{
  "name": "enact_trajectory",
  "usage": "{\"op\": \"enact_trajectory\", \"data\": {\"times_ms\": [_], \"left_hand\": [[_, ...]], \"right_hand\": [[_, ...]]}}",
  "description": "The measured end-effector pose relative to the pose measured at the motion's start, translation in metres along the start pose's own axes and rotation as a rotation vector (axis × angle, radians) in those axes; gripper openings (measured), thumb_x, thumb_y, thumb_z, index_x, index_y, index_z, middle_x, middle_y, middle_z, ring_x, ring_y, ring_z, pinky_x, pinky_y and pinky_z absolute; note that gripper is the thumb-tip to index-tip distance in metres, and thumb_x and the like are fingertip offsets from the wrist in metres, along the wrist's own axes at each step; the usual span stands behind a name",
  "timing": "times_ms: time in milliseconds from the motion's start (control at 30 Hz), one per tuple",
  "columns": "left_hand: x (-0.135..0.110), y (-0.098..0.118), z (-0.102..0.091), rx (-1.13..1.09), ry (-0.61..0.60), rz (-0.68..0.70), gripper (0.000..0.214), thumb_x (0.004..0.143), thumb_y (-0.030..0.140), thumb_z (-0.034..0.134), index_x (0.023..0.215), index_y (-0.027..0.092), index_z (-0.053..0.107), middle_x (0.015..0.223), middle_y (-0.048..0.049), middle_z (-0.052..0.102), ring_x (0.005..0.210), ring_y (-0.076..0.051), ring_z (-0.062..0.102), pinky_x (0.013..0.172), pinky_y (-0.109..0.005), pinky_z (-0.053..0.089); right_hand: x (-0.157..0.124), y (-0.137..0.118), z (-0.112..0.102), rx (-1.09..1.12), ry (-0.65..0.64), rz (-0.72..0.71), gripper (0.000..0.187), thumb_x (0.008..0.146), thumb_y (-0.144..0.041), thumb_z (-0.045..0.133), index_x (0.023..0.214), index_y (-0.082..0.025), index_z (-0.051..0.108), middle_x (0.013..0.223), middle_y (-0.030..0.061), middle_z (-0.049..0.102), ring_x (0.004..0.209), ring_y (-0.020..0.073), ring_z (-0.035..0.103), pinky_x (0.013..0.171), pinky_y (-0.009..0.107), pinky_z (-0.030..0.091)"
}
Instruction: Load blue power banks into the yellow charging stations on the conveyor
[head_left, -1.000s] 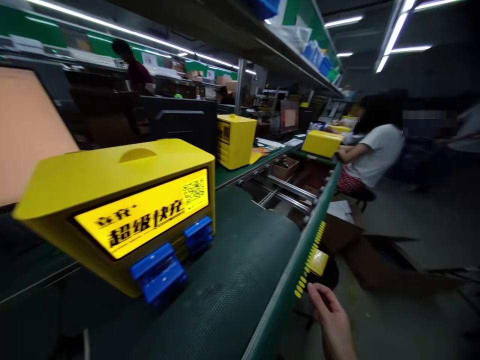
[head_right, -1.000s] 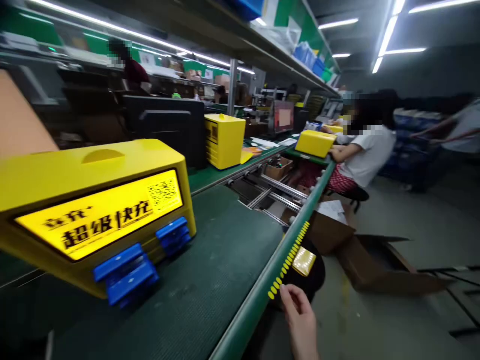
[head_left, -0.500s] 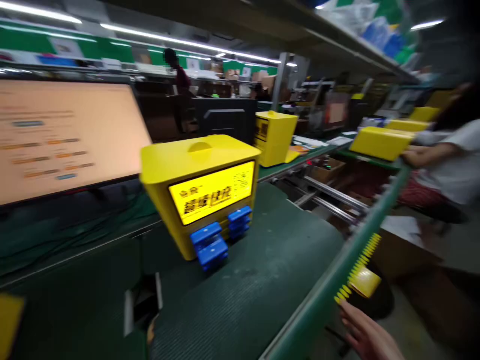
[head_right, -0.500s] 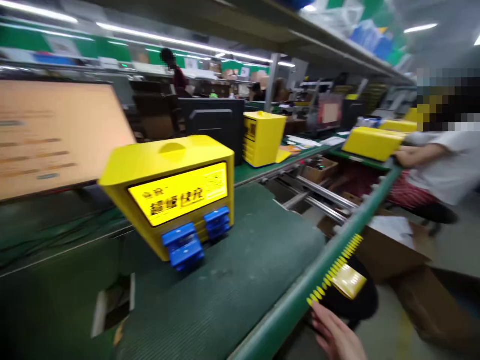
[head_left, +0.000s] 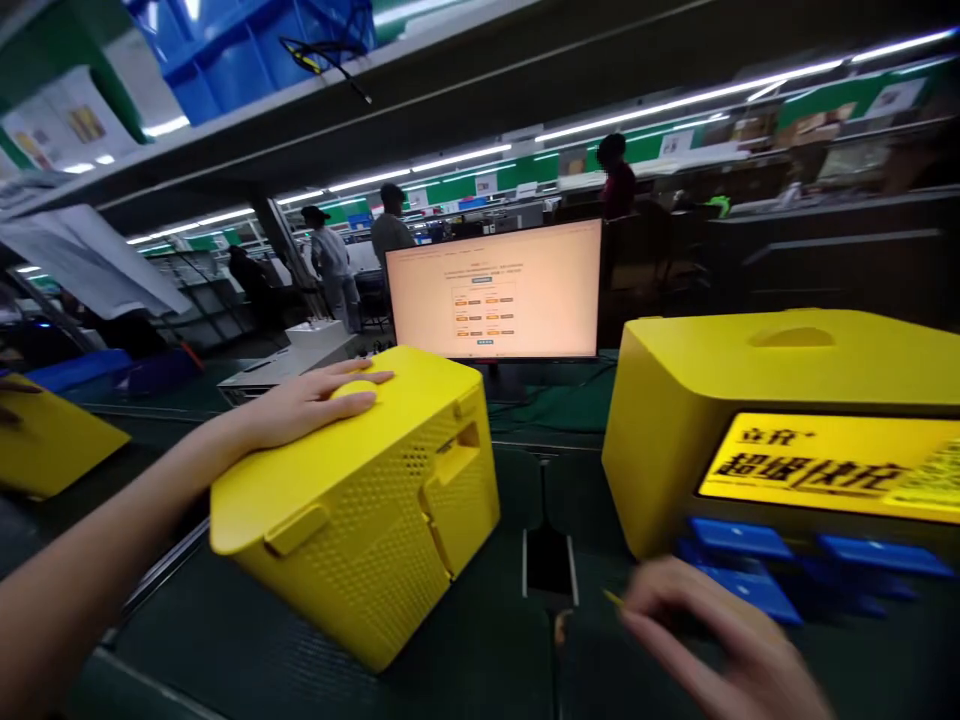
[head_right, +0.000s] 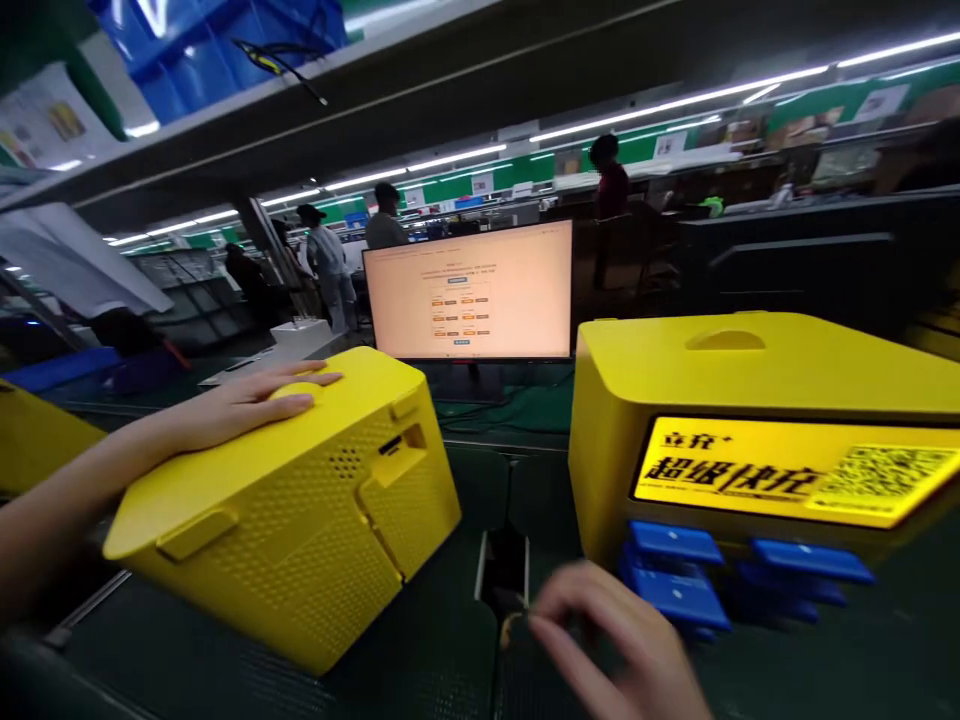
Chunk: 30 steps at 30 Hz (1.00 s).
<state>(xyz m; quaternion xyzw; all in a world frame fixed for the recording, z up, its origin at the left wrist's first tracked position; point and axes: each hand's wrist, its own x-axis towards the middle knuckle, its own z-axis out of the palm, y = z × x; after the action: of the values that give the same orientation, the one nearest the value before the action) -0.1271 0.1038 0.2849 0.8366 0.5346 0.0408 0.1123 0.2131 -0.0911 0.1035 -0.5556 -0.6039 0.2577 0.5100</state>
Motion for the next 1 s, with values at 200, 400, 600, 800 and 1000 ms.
{"op": "enact_trajectory", "data": {"times_ms": [200, 400, 600, 800, 1000], "left_hand": [[0.000, 0.015, 0.006, 0.018, 0.000, 0.081, 0.051, 0.085, 0.066, 0.037, 0.132, 0.047, 0.039, 0.150, 0.0079, 0.024, 0.135, -0.025, 0.027, 0.111, -0.045, 0.019], [0.000, 0.010, 0.006, 0.046, 0.022, 0.060, 0.056, 0.083, 0.068, 0.036, 0.133, 0.045, 0.039, 0.150, 0.0080, 0.026, 0.134, -0.030, 0.028, 0.110, -0.047, 0.023], [0.001, 0.009, 0.006, 0.068, 0.031, 0.067, 0.057, 0.082, 0.069, 0.036, 0.133, 0.045, 0.040, 0.150, 0.0097, 0.025, 0.134, -0.030, 0.029, 0.111, -0.047, 0.024], [0.004, 0.007, 0.007, 0.062, 0.028, 0.062, 0.057, 0.082, 0.068, 0.037, 0.133, 0.043, 0.041, 0.150, 0.0088, 0.025, 0.134, -0.031, 0.028, 0.111, -0.047, 0.022], [0.001, 0.015, 0.007, 0.022, 0.025, 0.032, 0.060, 0.081, 0.070, 0.037, 0.133, 0.041, 0.042, 0.151, 0.0068, 0.023, 0.133, -0.031, 0.029, 0.110, -0.048, 0.021]], "right_hand": [[0.117, -0.038, 0.087, -0.103, -0.199, -0.359, 0.015, 0.086, -0.029, 0.051, 0.082, -0.020, 0.063, 0.059, -0.0019, 0.059, 0.050, 0.0124, 0.051, 0.049, 0.025, 0.034], [0.129, -0.035, 0.102, -0.056, -0.209, -0.253, 0.014, 0.085, -0.025, 0.057, 0.087, -0.023, 0.070, 0.083, 0.0005, 0.071, 0.070, 0.0182, 0.064, 0.059, 0.027, 0.043], [0.134, -0.036, 0.100, -0.182, -0.214, -0.312, 0.013, 0.084, -0.022, 0.060, 0.089, -0.024, 0.072, 0.082, 0.0000, 0.072, 0.065, 0.0176, 0.064, 0.055, 0.026, 0.041], [0.136, -0.032, 0.103, -0.294, -0.177, -0.417, 0.011, 0.086, -0.023, 0.058, 0.086, -0.019, 0.068, 0.075, 0.0026, 0.071, 0.060, 0.0176, 0.063, 0.051, 0.024, 0.035], [0.130, -0.032, 0.111, -0.345, -0.049, -0.344, 0.014, 0.085, -0.030, 0.055, 0.085, -0.019, 0.064, 0.073, 0.0041, 0.069, 0.057, 0.0184, 0.060, 0.053, 0.026, 0.035]]}}
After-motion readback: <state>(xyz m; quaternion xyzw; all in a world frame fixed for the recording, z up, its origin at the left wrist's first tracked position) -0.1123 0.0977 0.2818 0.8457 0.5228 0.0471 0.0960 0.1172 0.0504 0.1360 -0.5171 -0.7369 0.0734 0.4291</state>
